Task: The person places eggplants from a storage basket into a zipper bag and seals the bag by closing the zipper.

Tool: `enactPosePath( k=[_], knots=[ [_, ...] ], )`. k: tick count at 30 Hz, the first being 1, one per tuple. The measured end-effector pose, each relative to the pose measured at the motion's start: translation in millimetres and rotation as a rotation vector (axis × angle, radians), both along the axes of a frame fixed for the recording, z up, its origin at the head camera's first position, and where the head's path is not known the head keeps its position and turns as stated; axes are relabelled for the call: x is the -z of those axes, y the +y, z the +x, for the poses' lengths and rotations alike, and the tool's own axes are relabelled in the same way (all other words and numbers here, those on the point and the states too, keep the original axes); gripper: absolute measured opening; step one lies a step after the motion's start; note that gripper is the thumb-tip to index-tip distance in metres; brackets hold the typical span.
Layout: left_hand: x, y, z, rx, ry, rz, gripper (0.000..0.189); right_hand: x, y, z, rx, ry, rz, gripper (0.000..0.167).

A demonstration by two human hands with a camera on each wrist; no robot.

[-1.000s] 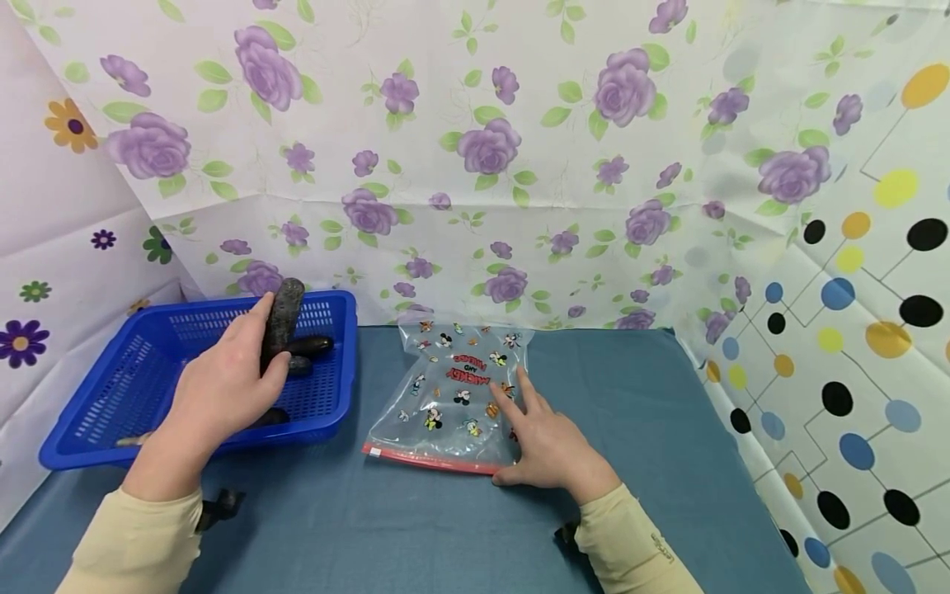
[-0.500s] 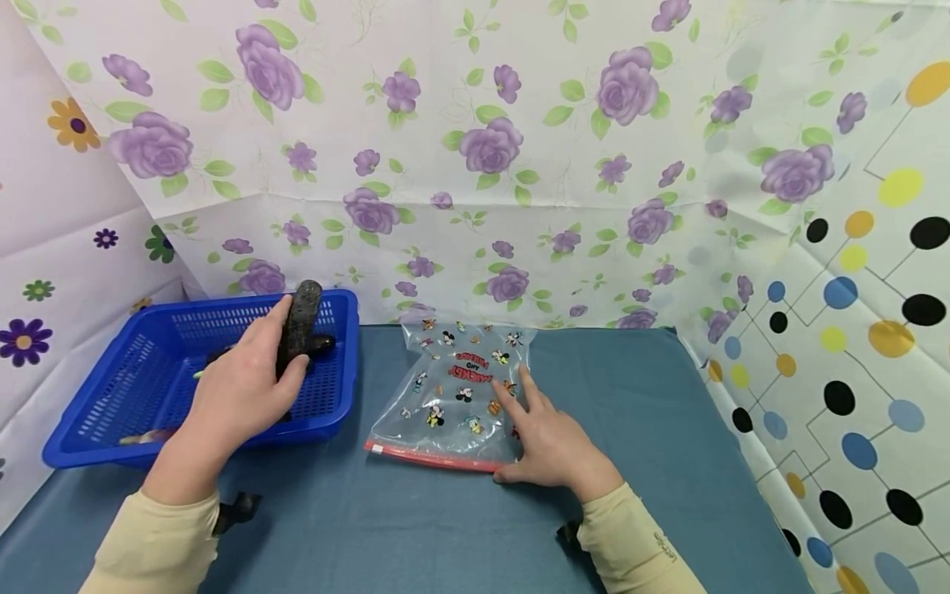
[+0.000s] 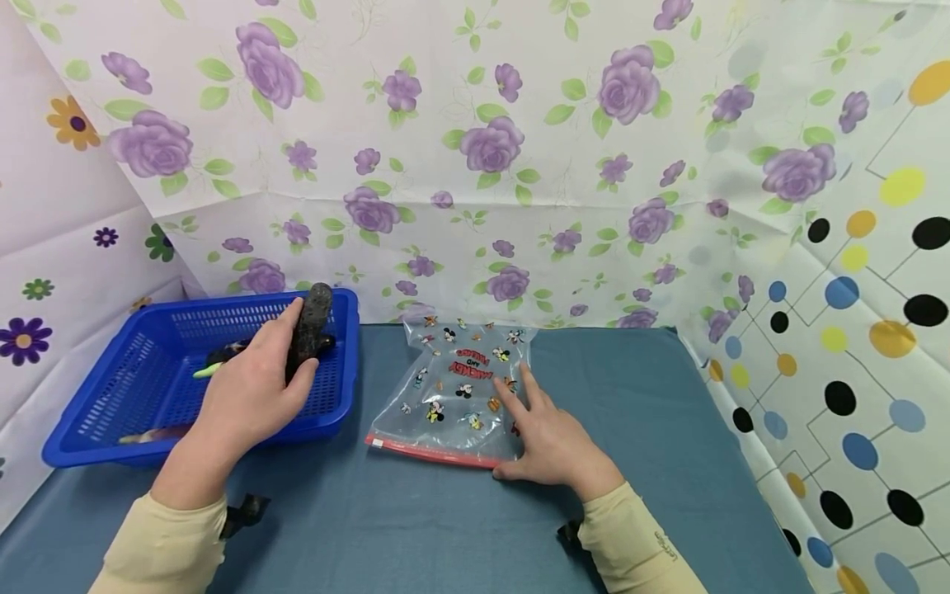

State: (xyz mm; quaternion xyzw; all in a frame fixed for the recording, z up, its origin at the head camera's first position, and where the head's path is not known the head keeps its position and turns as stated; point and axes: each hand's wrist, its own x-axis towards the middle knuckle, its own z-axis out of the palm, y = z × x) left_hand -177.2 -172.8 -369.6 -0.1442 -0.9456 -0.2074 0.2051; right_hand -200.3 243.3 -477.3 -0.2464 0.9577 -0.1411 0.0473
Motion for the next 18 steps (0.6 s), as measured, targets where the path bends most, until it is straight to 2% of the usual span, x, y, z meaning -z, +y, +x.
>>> enactPosePath(
  k=[18],
  knots=[
    [2.2,7.4,5.0,0.05,0.038,0.001,0.082,5.0,1.7,-2.9,-0.022,0.097,-0.026,0.121]
  ],
)
